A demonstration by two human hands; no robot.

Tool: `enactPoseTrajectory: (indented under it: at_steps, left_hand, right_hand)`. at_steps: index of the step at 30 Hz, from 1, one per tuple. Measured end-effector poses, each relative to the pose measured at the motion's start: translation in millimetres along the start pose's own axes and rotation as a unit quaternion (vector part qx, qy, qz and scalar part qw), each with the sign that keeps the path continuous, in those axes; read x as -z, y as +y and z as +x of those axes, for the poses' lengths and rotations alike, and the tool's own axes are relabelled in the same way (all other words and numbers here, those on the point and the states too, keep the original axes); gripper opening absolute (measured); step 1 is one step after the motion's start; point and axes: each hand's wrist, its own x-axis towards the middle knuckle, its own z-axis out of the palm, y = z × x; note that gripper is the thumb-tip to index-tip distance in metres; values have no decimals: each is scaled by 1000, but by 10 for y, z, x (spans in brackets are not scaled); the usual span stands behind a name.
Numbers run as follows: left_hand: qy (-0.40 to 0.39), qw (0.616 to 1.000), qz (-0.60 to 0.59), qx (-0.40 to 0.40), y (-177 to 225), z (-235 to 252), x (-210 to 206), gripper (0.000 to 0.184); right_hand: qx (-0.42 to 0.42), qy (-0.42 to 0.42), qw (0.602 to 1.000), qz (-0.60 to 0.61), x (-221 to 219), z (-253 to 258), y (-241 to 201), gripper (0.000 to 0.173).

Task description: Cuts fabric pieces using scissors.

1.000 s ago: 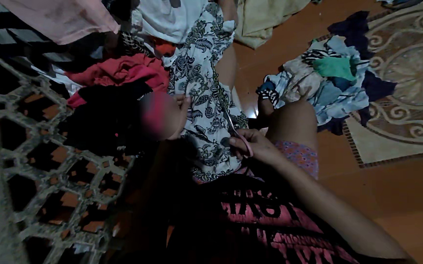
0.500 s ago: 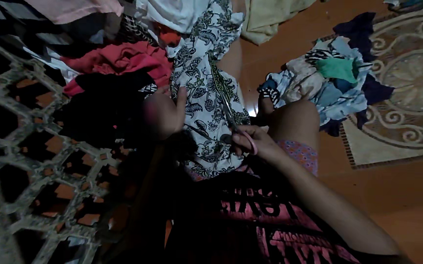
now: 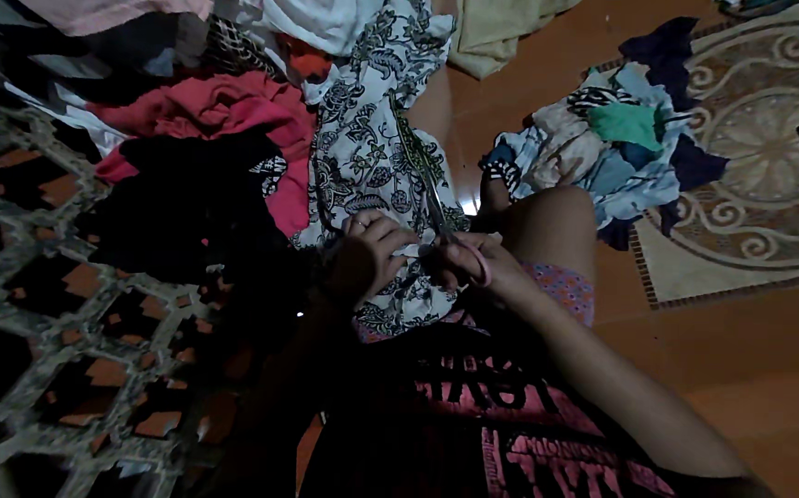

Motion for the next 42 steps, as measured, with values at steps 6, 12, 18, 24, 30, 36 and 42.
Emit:
enactPoseTrajectory:
  at_steps: [6,12,18,24,30,36,42]
  left_hand:
    - [101,993,1,-61,-46,-158,-93,17]
    - [153,984,-4,-88,-23,-176,-161,14]
    - [161,984,-18,-80,-27,-200,-175,14]
    - [180,980,-38,-79,-27,-204,-187,14]
    - [182,979,-45,-81,-43,-220,-185,15]
    - [190,976,-42,-98,-39,-233,-180,15]
    - [206,972,-66,-97,-30,-247,-181,13]
  right_hand:
    - [-22,13,999,-22,34,34,-51,37]
    - [-25,30,999,-14,-56,66,-86,35]
    - [-10,17,1000,-12,-5,84,-39,28]
    - [-23,20,999,-25,18,68,-63,19]
    - [-28,24,999,-23,51,92,-74,28]
    - [-5,14,1000,1,39,234,-130,32]
    - [-15,21,999,-19,61,296,-185,32]
